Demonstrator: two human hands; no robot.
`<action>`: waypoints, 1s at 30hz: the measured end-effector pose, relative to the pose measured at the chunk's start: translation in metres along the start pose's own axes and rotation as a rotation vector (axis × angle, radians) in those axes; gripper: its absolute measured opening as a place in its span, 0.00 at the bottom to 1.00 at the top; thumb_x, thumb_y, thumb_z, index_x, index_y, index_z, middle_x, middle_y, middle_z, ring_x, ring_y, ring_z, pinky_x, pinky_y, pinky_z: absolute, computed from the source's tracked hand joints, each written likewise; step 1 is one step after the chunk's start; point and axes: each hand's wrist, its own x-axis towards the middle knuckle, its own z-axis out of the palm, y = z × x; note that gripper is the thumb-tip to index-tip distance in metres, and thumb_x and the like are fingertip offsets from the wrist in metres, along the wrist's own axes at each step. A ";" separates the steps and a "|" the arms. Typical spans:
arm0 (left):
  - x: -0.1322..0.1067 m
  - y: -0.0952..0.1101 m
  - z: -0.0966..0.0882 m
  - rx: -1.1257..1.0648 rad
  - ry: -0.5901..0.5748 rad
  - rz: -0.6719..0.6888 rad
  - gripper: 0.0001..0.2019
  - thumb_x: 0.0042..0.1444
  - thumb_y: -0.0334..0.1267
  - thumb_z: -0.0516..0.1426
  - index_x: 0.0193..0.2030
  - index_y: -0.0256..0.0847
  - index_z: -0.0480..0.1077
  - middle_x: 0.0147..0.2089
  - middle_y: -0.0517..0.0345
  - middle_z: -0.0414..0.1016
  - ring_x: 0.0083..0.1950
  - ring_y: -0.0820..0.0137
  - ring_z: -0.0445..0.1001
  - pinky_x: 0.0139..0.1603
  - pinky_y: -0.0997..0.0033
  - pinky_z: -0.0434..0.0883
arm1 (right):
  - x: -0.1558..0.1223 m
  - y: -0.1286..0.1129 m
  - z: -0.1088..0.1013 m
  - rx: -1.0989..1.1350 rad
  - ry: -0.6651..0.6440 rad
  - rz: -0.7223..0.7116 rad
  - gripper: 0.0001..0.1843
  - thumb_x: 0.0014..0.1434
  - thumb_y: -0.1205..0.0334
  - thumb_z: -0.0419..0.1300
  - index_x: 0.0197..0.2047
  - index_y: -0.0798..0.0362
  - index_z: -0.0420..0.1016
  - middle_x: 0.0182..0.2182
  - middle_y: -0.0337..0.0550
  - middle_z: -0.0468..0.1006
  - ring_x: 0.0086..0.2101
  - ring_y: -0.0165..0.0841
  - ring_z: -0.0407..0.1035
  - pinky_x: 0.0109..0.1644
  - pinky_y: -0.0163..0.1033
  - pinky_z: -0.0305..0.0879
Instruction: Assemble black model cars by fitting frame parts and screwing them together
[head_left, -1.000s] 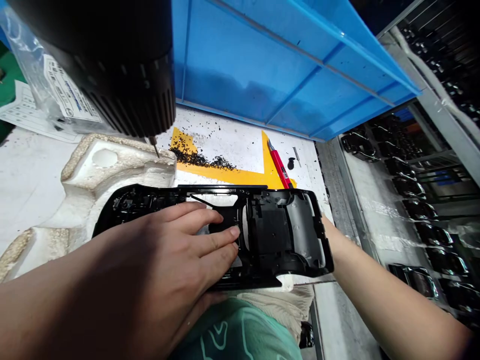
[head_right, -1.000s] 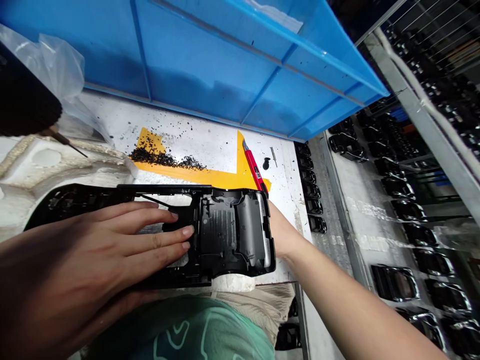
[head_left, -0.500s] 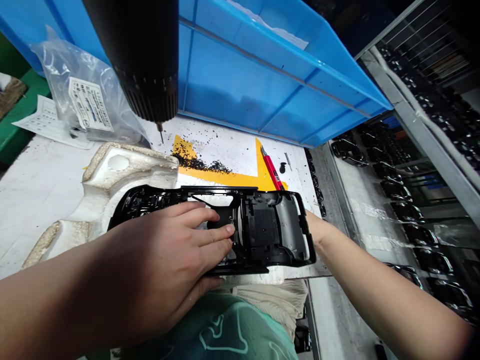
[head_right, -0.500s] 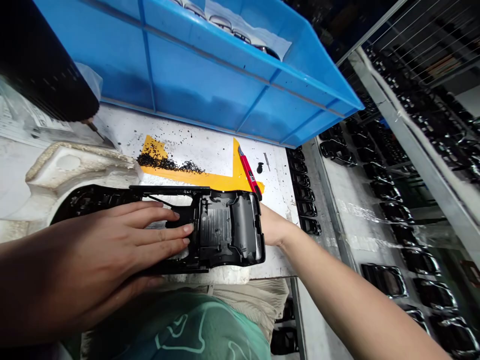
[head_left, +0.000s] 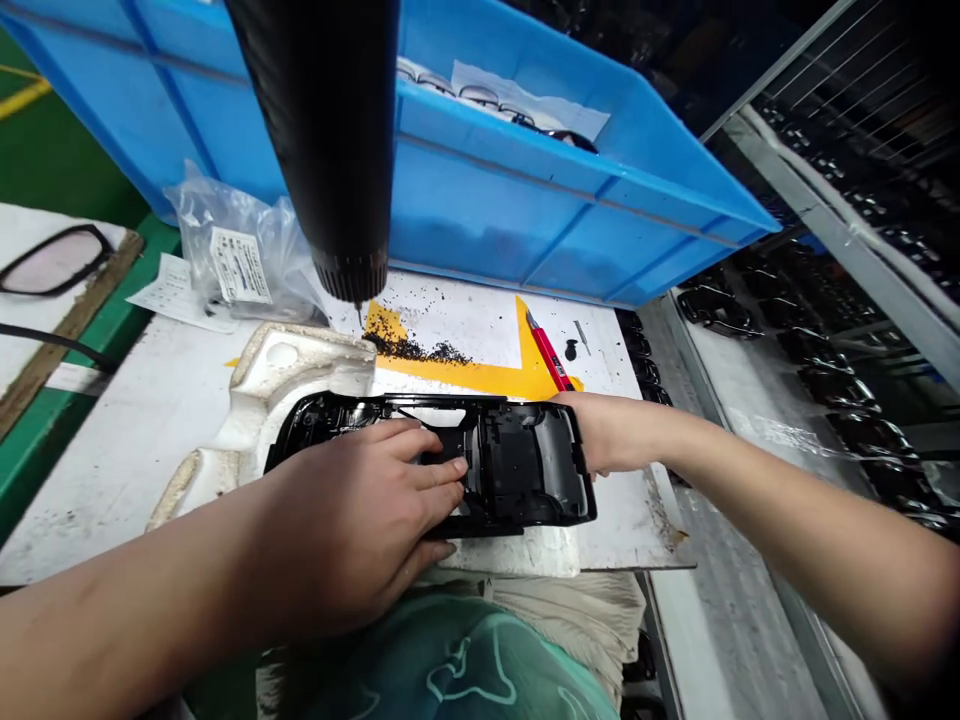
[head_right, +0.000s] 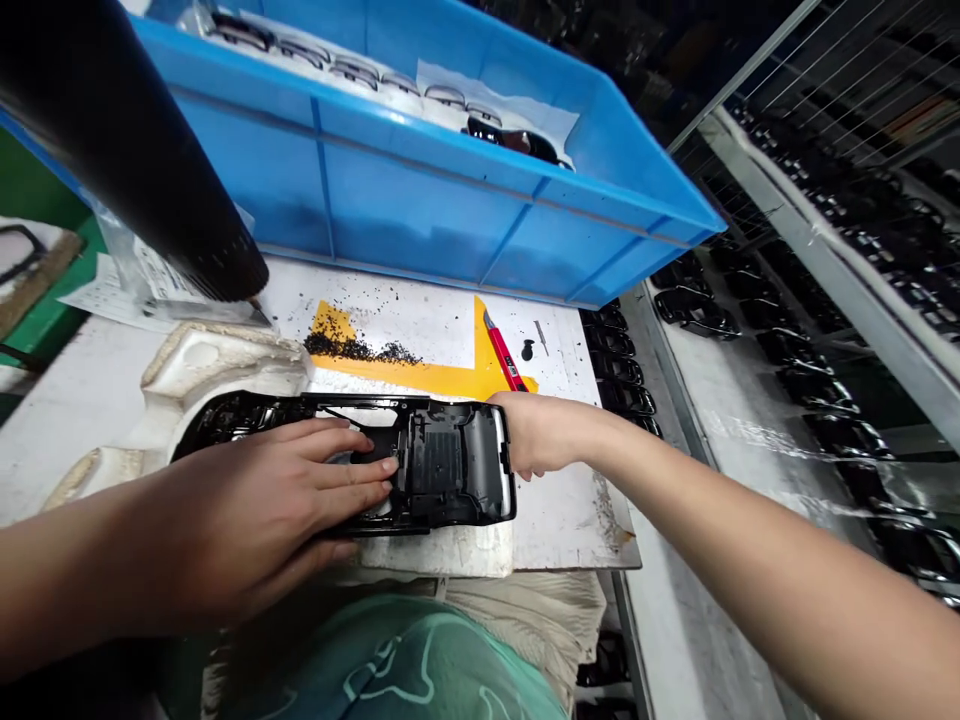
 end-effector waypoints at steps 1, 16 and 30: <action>0.001 0.000 0.000 0.018 -0.005 -0.007 0.19 0.67 0.44 0.49 0.59 0.42 0.70 0.60 0.60 0.75 0.59 0.59 0.69 0.63 0.55 0.64 | 0.003 -0.001 -0.005 -0.012 -0.051 0.060 0.06 0.42 0.65 0.64 0.20 0.56 0.69 0.15 0.40 0.72 0.18 0.34 0.68 0.17 0.32 0.61; 0.006 0.002 0.013 0.127 0.013 -0.076 0.17 0.66 0.44 0.50 0.54 0.41 0.73 0.56 0.55 0.77 0.55 0.58 0.73 0.56 0.53 0.68 | 0.017 -0.024 -0.070 -0.185 -0.142 0.165 0.08 0.53 0.58 0.64 0.33 0.54 0.77 0.19 0.39 0.73 0.21 0.35 0.69 0.22 0.36 0.61; 0.004 0.003 0.012 0.191 -0.005 -0.048 0.26 0.61 0.58 0.52 0.54 0.41 0.73 0.56 0.54 0.77 0.55 0.55 0.73 0.61 0.51 0.62 | 0.106 -0.058 -0.046 -0.344 0.522 -0.391 0.07 0.60 0.64 0.66 0.32 0.52 0.72 0.30 0.38 0.73 0.30 0.33 0.65 0.32 0.38 0.56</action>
